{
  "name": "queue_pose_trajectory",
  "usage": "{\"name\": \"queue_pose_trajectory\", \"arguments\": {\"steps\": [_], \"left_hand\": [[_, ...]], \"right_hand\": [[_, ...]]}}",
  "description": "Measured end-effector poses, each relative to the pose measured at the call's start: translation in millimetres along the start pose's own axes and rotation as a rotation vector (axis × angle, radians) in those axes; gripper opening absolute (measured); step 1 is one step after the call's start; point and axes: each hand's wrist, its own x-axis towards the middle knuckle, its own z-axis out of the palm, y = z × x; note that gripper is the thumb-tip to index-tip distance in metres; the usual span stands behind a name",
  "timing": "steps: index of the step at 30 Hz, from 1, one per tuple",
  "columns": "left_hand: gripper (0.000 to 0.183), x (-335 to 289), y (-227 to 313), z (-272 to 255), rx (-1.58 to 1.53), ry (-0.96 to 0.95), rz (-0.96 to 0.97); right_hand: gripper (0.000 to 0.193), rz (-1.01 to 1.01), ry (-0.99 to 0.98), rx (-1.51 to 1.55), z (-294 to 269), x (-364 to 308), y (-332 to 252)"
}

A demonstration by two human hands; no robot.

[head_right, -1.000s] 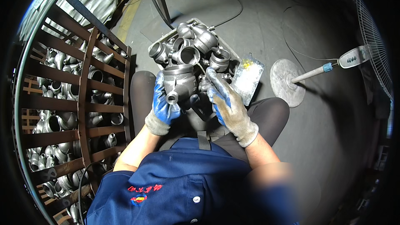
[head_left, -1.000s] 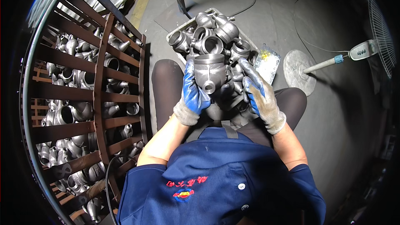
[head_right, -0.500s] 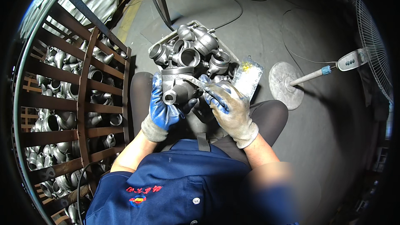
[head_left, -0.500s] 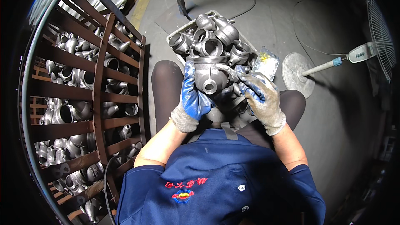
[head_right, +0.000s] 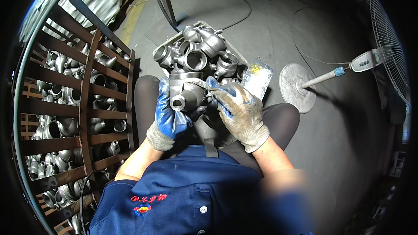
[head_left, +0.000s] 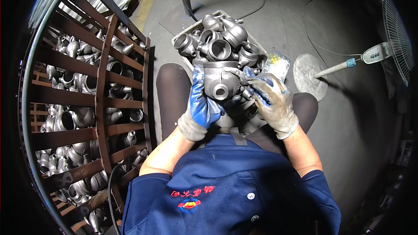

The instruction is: Polishing cast metal valve or pipe components using a handheld tool and abrasive compound.

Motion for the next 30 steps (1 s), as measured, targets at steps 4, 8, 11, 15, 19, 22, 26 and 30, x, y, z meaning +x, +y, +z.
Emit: {"name": "queue_pose_trajectory", "arguments": {"steps": [4,8,11,15,19,22,26,30], "left_hand": [[0.072,-0.9,-3.3,-1.5,-0.013,-0.029,0.022],[0.067,-1.8,-2.6,-10.7,-0.061,-0.129,-0.022],[0.067,-2.7,-5.0,-9.6,-0.074,-0.092,-0.027],[0.067,-0.9,-6.8,-8.6,-0.101,-0.046,-0.012],[0.066,-1.5,-4.9,-12.9,-0.055,-0.125,-0.008],[0.066,-1.1,-6.9,-9.4,-0.037,-0.118,0.003],[0.066,-1.3,-8.2,-9.8,-0.032,-0.091,0.019],[0.065,0.0,-8.8,-8.2,-0.072,-0.049,0.023]], "right_hand": [[0.039,0.087,-0.004,0.004,-1.6,-4.1,0.7],[0.038,0.096,-0.036,0.014,-4.3,-6.1,2.3],[0.036,0.152,-0.059,0.053,-6.4,-8.5,4.4],[0.033,0.207,-0.086,0.074,-9.4,-11.1,7.0],[0.027,0.222,-0.036,0.269,-7.7,-11.8,9.8],[0.025,0.426,-0.095,0.447,-6.8,-13.1,3.3],[0.026,0.271,-0.023,0.341,-3.8,-9.3,1.1],[0.028,0.193,-0.037,0.23,-4.3,-8.1,-0.6]]}}
